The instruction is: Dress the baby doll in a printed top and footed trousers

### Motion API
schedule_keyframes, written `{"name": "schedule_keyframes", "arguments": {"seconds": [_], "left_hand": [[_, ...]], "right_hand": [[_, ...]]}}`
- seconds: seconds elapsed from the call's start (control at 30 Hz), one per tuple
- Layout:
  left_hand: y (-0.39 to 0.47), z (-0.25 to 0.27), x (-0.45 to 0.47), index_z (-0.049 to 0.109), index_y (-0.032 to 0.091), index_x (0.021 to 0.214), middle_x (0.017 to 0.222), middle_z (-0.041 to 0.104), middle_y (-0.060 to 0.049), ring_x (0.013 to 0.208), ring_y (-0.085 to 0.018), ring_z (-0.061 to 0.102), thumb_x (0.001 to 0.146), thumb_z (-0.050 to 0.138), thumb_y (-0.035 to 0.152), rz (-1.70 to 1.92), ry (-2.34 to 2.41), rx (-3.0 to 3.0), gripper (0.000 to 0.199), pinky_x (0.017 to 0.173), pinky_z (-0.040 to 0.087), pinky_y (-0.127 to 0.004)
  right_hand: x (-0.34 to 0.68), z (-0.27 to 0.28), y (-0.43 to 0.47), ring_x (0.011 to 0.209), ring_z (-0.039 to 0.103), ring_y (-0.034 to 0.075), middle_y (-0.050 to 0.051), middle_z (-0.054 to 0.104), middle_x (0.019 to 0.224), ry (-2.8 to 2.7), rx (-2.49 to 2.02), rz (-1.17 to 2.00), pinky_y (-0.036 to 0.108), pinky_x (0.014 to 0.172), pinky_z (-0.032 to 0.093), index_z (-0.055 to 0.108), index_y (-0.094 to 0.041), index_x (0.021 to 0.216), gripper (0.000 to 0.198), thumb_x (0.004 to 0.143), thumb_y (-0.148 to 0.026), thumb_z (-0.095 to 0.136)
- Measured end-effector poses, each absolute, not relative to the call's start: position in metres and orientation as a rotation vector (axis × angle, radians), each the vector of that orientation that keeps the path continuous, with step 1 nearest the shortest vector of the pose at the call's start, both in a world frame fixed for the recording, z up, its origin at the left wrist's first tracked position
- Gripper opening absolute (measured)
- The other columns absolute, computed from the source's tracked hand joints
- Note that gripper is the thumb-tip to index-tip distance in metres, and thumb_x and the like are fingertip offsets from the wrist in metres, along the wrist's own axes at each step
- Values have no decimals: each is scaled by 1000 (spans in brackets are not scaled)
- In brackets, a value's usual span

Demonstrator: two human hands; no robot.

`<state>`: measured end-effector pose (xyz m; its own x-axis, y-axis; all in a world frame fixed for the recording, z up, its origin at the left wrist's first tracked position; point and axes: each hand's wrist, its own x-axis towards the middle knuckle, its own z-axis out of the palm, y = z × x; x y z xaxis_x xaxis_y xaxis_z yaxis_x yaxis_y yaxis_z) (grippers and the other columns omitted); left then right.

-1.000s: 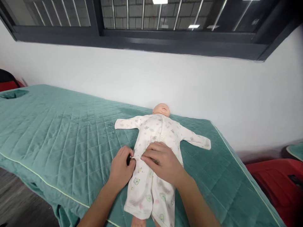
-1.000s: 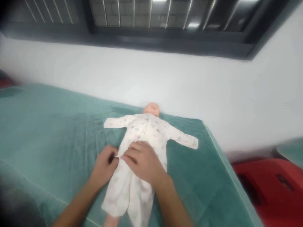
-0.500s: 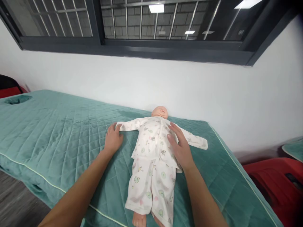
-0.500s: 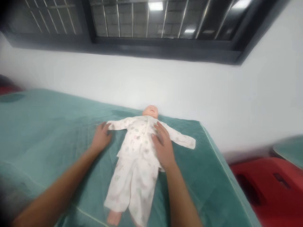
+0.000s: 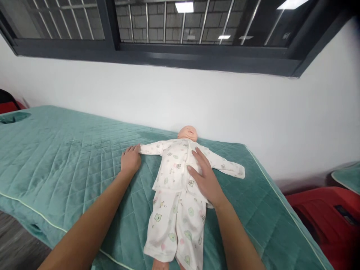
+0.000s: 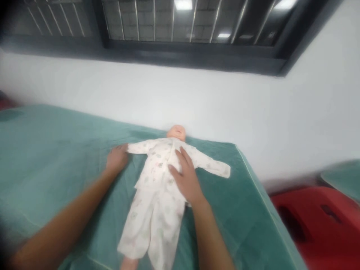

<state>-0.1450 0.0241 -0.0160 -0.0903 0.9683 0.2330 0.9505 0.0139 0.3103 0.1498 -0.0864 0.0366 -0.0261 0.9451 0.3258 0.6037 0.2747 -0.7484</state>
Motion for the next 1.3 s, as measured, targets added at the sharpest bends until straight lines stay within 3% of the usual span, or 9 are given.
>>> {"name": "schedule_keyframes", "arguments": {"seconds": [0.17,0.3,0.4,0.5,0.8,1.0,1.3], "left_hand": [[21,-15,-146,51,19,137,140,55,-13,132,-33,45,91,33,11,646,2269,2043,51,99,41,-45],[21,-18,-146,55,21,133,141,55,-10,133,-31,43,87,37,9,676,2306,2019,50,103,38,-49],[22,-21,-146,58,24,129,140,56,-8,133,-30,42,85,38,8,698,2341,1982,50,105,35,-52],[23,-22,-146,59,24,128,140,56,-8,133,-29,43,85,40,9,708,2337,1969,50,105,34,-51],[28,-21,-146,55,22,129,133,59,-13,125,-30,49,84,39,8,822,2327,1859,50,103,34,-50],[28,-21,-148,50,18,131,132,58,-16,125,-31,49,89,39,12,885,2311,1808,44,104,33,-51],[24,-18,-151,57,22,129,137,57,-10,125,-28,50,85,40,5,934,2235,1849,50,102,36,-46]], "right_hand": [[147,41,-79,141,35,23,3,41,153,-1605,-1398,481,45,118,27,54,-29,135,47,92,-49,52],[145,51,-54,119,55,24,7,64,126,-1499,-1421,346,44,106,40,66,-24,115,33,90,-42,52],[143,64,-28,99,63,23,7,71,107,-1462,-1528,286,40,94,46,70,-20,101,26,86,-34,54],[139,76,-7,89,64,22,7,73,99,-1531,-1663,235,37,87,47,71,-19,92,23,83,-31,54],[131,88,13,92,66,24,8,74,97,-1580,-1905,186,33,81,47,72,-19,91,23,76,-31,60],[127,95,17,78,64,22,6,74,85,-1643,-1948,195,31,69,45,73,-22,79,16,73,-25,58],[121,99,12,83,65,24,10,74,88,-1808,-1916,57,32,73,45,73,-18,82,23,79,-18,51]]}}
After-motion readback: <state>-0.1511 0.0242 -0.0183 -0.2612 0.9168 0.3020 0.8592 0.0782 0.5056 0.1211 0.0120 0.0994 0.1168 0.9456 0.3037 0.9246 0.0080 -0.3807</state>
